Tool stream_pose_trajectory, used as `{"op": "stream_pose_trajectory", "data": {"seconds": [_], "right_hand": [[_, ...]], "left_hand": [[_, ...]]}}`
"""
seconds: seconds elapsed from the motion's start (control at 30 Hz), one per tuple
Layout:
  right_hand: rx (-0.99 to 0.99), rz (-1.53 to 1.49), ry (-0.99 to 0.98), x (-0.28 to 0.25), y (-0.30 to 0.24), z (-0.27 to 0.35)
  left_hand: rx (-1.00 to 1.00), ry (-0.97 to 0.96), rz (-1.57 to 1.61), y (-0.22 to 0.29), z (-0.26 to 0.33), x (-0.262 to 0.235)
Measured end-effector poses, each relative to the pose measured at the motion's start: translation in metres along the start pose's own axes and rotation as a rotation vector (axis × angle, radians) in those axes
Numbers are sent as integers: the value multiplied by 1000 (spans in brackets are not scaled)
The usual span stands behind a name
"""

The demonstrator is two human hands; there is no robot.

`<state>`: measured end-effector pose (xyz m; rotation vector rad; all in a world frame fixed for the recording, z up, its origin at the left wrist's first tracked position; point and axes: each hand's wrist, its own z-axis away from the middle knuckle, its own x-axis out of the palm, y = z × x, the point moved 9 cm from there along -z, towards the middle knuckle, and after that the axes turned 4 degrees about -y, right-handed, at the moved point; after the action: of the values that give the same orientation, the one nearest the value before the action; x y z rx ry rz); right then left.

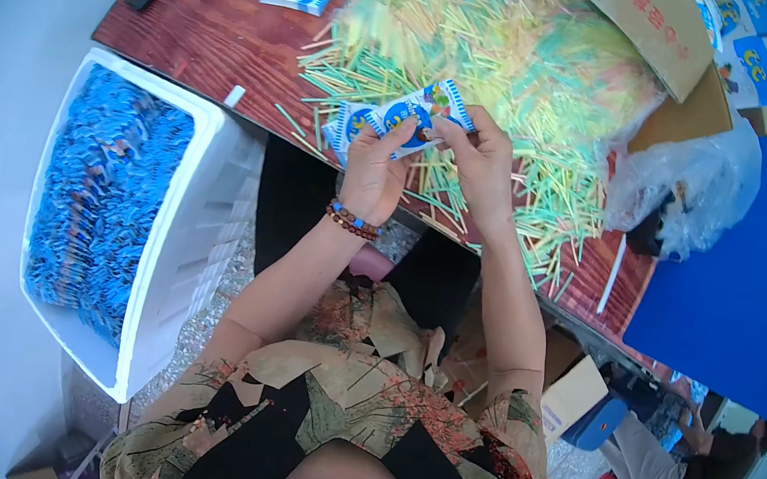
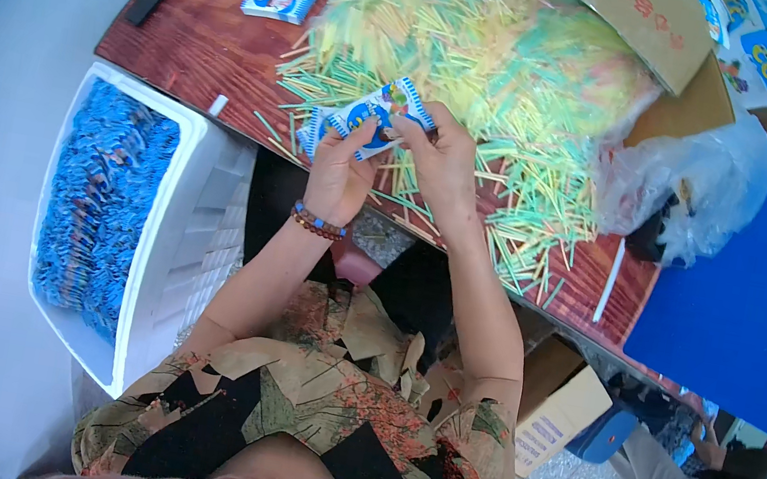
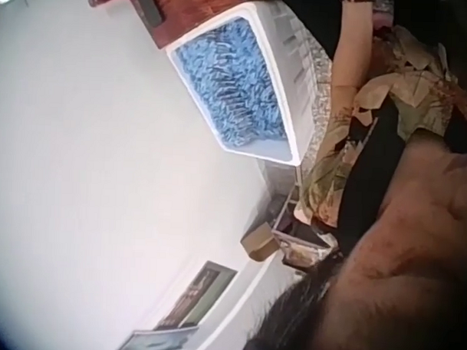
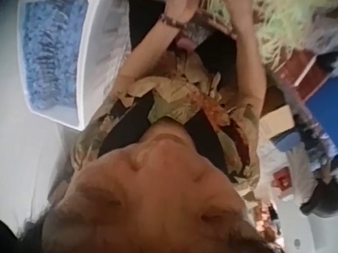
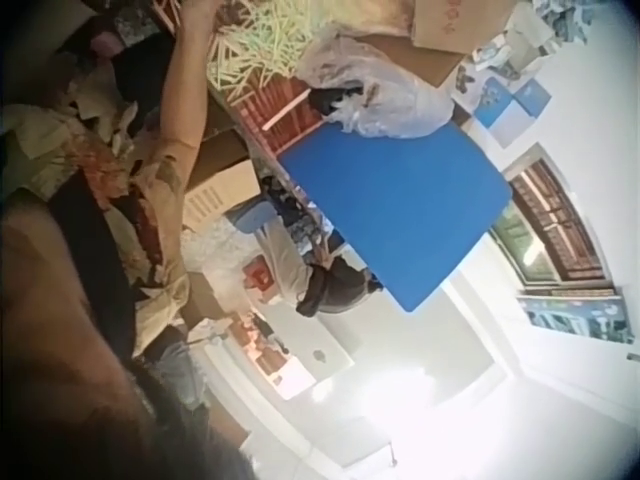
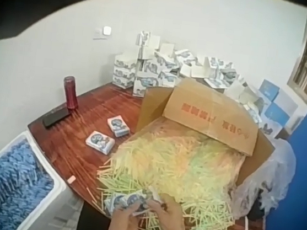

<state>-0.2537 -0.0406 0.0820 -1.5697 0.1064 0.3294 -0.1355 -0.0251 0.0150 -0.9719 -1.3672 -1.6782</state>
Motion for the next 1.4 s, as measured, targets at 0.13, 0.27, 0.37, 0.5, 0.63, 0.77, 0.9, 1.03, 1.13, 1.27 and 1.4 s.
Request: {"op": "stream_pose_trajectory", "data": {"seconds": [0.13, 0.27, 0.37, 0.5, 0.63, 0.77, 0.9, 1.03, 1.13, 1.27, 1.4], "right_hand": [[-6, -292, 17, 26, -17, -33], [-175, -42, -88, 76, -42, -91], [-233, 66, -163, 121, -36, -138], [-252, 319, -126, 148, -36, -192], [-198, 582, -143, 158, -30, -230], [-275, 663, -77, 146, -36, -229], [-417, 538, -55, 103, -49, -172], [-224, 414, -166, 45, -22, -86], [-108, 355, -159, 23, 14, -39], [-162, 589, -47, 19, 18, -15], [-209, 802, -130, 38, 27, -21]], "left_hand": [[88, 14, 5, 44, -7, -2], [290, 67, -69, 105, -21, -30], [411, 220, -228, 153, -20, -71], [523, 420, -369, 186, -8, -87], [536, 332, -670, 180, -15, -83], [505, 156, -1348, 159, -5, -41], [578, 74, -1884, 121, 4, -12], [534, 82, -2106, 99, -1, -5], [518, 78, -2126, 99, -10, -18], [455, 142, -2081, 95, -13, -20], [532, 96, -2114, 90, -12, -22]]}}
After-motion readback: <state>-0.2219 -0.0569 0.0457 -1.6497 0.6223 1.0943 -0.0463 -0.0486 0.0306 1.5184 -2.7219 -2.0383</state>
